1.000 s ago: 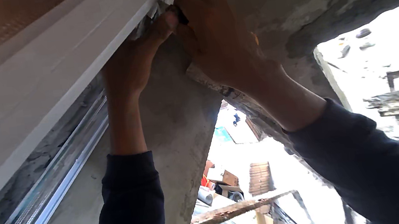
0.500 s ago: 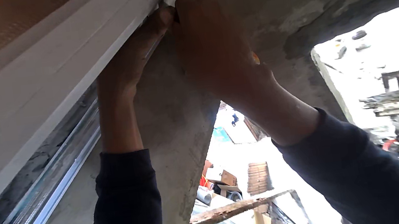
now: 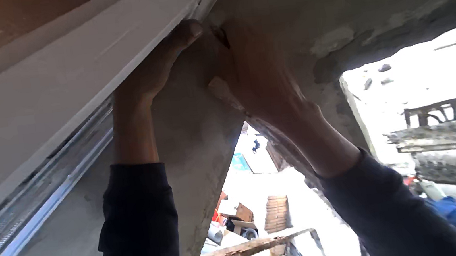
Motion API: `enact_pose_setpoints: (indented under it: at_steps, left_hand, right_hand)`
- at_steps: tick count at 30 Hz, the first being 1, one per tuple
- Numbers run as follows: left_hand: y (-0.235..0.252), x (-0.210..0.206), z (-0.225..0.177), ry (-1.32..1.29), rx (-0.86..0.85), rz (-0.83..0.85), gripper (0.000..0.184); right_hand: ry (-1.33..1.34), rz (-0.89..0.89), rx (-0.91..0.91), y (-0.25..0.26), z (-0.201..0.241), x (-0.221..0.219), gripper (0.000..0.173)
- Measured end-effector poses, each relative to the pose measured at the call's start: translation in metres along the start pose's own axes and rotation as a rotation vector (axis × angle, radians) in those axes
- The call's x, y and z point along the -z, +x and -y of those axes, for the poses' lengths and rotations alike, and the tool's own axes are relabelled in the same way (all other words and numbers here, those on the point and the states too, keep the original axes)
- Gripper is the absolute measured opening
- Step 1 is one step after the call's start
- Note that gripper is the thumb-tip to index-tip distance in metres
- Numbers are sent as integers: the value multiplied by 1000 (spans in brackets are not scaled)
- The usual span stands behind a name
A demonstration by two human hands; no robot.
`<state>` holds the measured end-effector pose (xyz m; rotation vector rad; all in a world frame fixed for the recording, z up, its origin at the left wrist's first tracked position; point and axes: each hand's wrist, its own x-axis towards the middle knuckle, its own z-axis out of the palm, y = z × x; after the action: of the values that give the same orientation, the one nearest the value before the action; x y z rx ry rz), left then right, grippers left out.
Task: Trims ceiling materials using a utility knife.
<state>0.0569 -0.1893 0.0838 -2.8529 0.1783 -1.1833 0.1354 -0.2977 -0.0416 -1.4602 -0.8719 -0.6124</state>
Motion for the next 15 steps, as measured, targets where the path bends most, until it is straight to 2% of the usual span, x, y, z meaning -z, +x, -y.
enact_pose_setpoints:
  at_steps: [3, 6, 9, 12, 15]
  left_hand:
    - [4, -15, 1, 162, 89, -131, 67]
    - [9, -43, 3, 322, 104, -348, 85]
    - [20, -66, 11, 259, 9, -539, 80]
    - [27, -76, 17, 98, -29, -573, 76]
    - [31, -78, 18, 50, -41, -607, 73]
  right_hand:
    - [70, -10, -21, -18, -15, 7, 28]
    - [60, 8, -100, -44, -34, 22, 27]
    - [-23, 58, -147, -80, -51, 40, 29]
    - [-30, 114, -191, -113, -76, 54, 30]
    - [16, 148, -276, -139, -90, 69, 33]
